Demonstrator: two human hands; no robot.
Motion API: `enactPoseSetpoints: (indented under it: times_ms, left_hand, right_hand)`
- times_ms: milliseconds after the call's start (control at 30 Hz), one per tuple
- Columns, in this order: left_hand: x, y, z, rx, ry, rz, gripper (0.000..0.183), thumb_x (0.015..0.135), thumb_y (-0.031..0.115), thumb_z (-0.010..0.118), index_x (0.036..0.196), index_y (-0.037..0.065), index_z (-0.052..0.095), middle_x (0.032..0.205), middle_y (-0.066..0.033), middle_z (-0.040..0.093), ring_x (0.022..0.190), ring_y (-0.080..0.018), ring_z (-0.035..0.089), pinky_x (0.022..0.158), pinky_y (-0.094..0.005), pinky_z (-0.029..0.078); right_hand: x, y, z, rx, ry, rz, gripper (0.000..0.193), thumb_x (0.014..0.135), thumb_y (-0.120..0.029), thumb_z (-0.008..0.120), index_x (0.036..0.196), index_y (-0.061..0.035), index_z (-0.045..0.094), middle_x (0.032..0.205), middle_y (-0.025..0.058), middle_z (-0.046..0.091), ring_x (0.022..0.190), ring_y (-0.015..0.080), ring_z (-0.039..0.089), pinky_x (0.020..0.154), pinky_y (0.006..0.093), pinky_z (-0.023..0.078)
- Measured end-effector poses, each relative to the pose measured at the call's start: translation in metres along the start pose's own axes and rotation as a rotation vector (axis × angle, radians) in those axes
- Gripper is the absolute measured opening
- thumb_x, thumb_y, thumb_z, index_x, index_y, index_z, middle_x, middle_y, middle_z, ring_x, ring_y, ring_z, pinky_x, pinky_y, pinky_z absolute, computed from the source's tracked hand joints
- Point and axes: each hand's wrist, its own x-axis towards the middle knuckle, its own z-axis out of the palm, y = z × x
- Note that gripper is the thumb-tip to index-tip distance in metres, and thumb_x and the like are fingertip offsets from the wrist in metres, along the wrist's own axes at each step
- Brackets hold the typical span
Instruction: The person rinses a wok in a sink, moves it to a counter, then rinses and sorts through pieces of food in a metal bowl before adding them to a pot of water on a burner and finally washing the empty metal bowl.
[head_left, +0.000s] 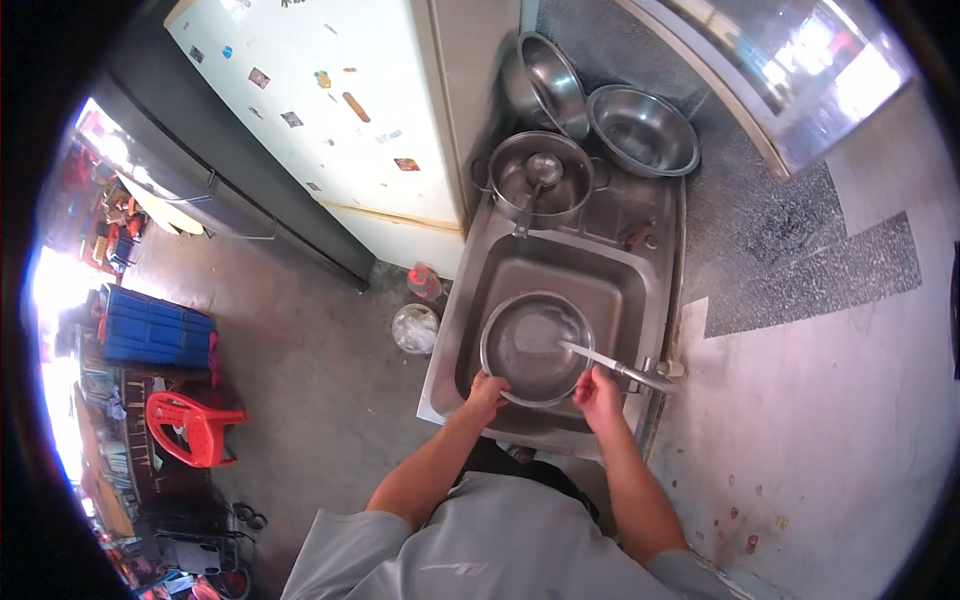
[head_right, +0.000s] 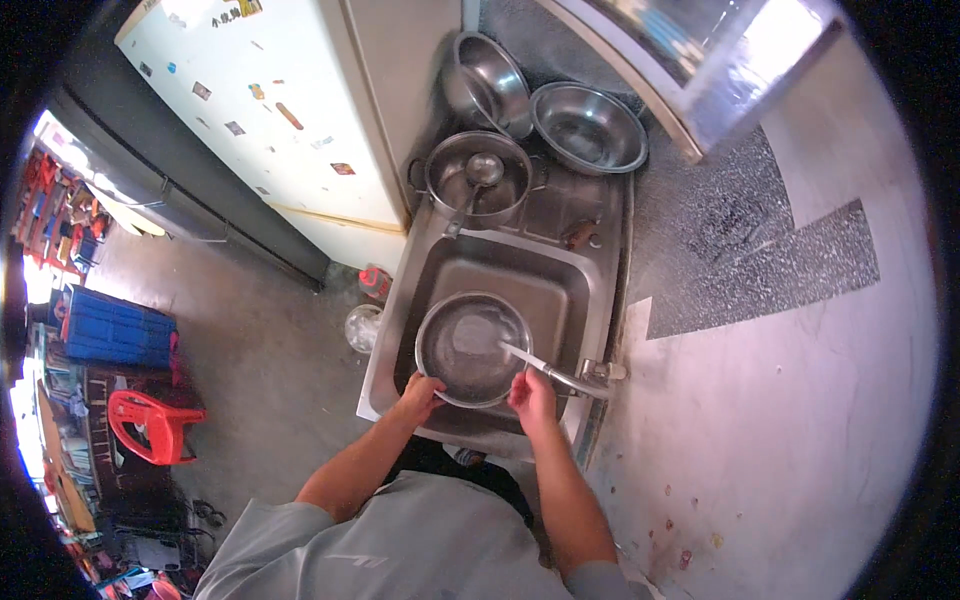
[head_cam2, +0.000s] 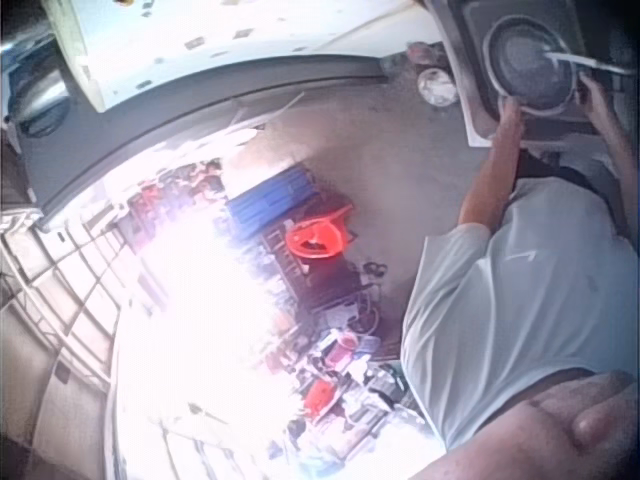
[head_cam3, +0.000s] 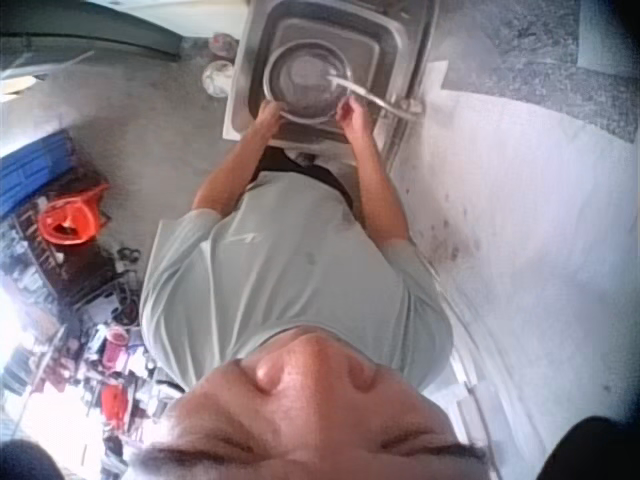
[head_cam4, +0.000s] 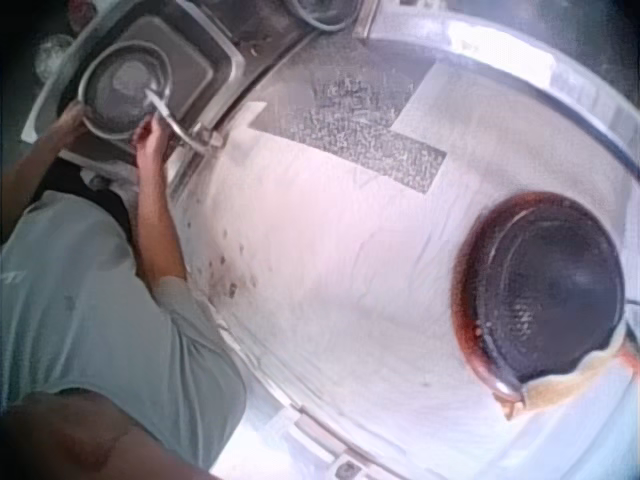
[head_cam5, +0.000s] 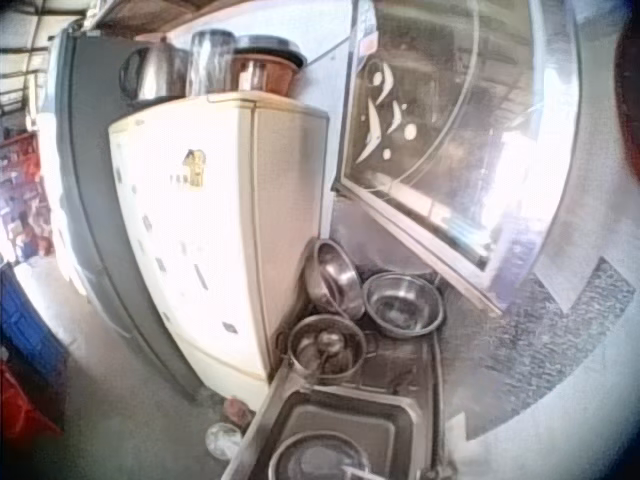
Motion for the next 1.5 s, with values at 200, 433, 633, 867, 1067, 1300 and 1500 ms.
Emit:
enactPoseSetpoints:
  times_ms: [200,433,633,867,1067,1300,1500]
  left_hand:
    - [0.016,0.007,0.004,0.051,-0.051,-0.038,0.040,0.073,-0.002,0.055,0.111,0.008,0.051,0.096,-0.0089,0.056,0.084,-0.0238,0.056,0.073,-0.0410,0.049]
    - [0.045,0.016,0.003,0.227,-0.075,0.413,0.069,0.064,-0.012,0.048,0.130,0.007,0.046,0.113,-0.0075,0.056,0.100,-0.0206,0.056,0.083,-0.0283,0.046]
    - [0.000,0.086,0.046,0.587,-0.162,1.018,0.079,0.063,-0.022,0.036,0.138,0.004,0.038,0.128,-0.0114,0.052,0.123,-0.0210,0.048,0.102,-0.0282,0.036]
    - [0.000,0.075,0.048,0.462,-0.098,0.948,0.076,0.068,-0.021,0.040,0.140,0.002,0.034,0.135,-0.0128,0.045,0.128,-0.0215,0.040,0.106,-0.0297,0.031]
    - [0.000,0.040,0.034,0.156,-0.150,0.058,0.037,0.072,-0.006,0.054,0.108,0.000,0.057,0.097,-0.0101,0.062,0.090,-0.0236,0.061,0.076,-0.0339,0.049]
    - [0.002,0.011,0.029,0.069,-0.240,-0.046,0.024,0.075,-0.004,0.055,0.099,-0.002,0.057,0.087,-0.0113,0.060,0.078,-0.0246,0.063,0.063,-0.0368,0.055]
    - [-0.012,0.014,0.038,0.114,-0.142,-0.075,0.020,0.077,-0.002,0.056,0.097,-0.004,0.055,0.086,-0.0116,0.059,0.076,-0.0254,0.063,0.068,-0.0385,0.056]
  right_hand:
    - [0.072,-0.034,0.027,0.362,-0.220,0.043,0.024,0.093,-0.029,0.051,0.078,-0.0108,0.054,0.064,-0.0003,0.052,0.051,0.0138,0.046,0.050,0.0282,0.041]
    - [0.058,-0.039,0.062,-0.243,0.007,0.008,0.032,0.092,-0.036,0.053,0.100,-0.0055,0.059,0.089,0.0074,0.063,0.078,0.0200,0.062,0.069,0.0380,0.055]
    - [0.054,-0.048,0.050,-0.199,-0.014,-0.020,0.032,0.092,-0.034,0.054,0.105,-0.0051,0.059,0.097,0.0086,0.064,0.086,0.0208,0.063,0.073,0.0361,0.053]
    - [0.045,-0.054,0.075,-0.692,-0.006,-0.377,0.030,0.091,-0.033,0.055,0.102,-0.0057,0.063,0.094,0.0084,0.068,0.083,0.0207,0.065,0.072,0.0343,0.051]
    - [0.050,-0.048,0.062,-1.647,0.040,-0.974,0.036,0.072,-0.007,0.062,0.108,-0.0067,0.061,0.121,0.0178,0.055,0.105,0.0347,0.054,0.090,0.0426,0.046]
    - [0.022,0.005,0.049,-2.021,-0.515,-0.856,0.039,0.073,-0.005,0.060,0.112,-0.0070,0.061,0.133,0.0187,0.046,0.123,0.0402,0.043,0.098,0.0449,0.042]
    - [0.046,-0.020,0.032,-1.625,-0.110,-0.437,0.034,0.075,-0.004,0.058,0.109,-0.0027,0.061,0.107,0.0204,0.059,0.112,0.0408,0.049,0.096,0.0478,0.040]
